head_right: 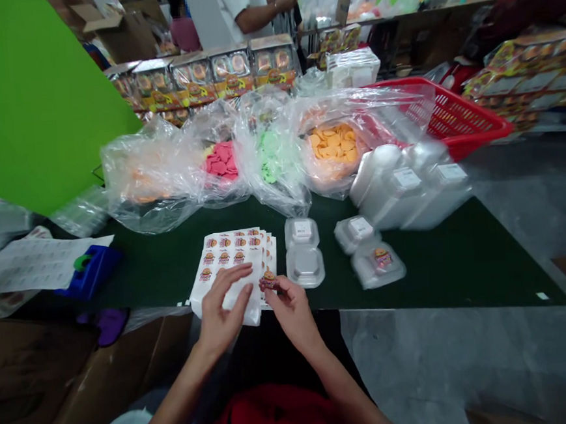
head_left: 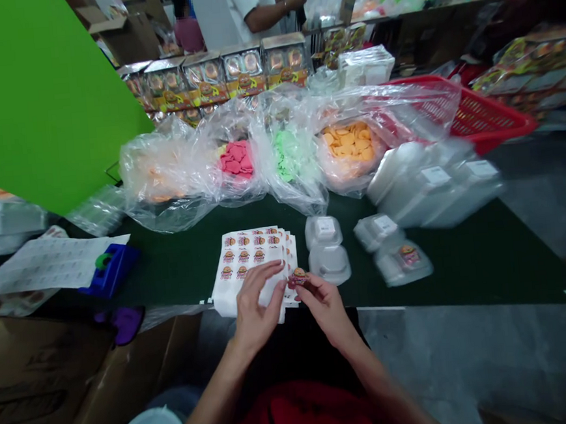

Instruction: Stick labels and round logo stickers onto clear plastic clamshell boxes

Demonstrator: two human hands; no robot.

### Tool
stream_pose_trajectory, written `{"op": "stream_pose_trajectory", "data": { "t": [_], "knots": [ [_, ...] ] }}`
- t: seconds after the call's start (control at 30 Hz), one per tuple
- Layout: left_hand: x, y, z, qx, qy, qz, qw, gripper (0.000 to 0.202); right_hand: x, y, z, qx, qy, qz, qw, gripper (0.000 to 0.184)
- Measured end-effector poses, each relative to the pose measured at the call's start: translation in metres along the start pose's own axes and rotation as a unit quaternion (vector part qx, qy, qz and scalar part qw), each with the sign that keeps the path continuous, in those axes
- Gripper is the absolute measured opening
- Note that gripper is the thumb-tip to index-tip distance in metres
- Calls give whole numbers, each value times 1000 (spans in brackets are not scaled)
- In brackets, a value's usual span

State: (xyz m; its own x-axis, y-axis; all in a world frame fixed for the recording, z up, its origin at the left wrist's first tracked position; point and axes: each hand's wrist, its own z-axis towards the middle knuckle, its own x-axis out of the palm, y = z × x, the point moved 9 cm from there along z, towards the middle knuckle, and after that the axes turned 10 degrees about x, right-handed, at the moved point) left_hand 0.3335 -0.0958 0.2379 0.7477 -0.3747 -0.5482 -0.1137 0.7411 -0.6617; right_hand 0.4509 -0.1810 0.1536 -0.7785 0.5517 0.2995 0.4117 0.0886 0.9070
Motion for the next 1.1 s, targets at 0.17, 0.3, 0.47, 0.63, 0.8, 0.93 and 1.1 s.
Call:
{"op": "stream_pose_trajectory", "data": {
  "t": [0.17, 0.3, 0.47, 0.63, 0.8, 0.93, 1.1],
  "knots": [
    [16, -12, 36, -7, 140, -76, 987, 15, -7, 24, -22, -68, 25, -67, 995, 19],
    [35, -32, 47, 29, 197, -72, 977, 17, -17, 27, -28, -72, 21, -57, 995, 17],
    [43, -47, 68, 54, 115, -77, 989, 16, -53, 13, -29, -3, -15, 35, 999, 39],
    [74, -31, 94, -3, 127, -76, 989, 19, -99, 7, -39, 15, -81, 52, 995, 36],
    [110, -13, 104, -53, 212, -108, 970, 28, -127, -3, -45, 31, -117, 56, 991, 36],
    [124, -4, 105, -68, 243, -129, 959, 30, -132, -6, -44, 38, -119, 63, 990, 36],
    [128, 7, 104, -75, 258, -135, 954, 31, -131, -5, -41, 40, -120, 65, 990, 36]
  ]
}}
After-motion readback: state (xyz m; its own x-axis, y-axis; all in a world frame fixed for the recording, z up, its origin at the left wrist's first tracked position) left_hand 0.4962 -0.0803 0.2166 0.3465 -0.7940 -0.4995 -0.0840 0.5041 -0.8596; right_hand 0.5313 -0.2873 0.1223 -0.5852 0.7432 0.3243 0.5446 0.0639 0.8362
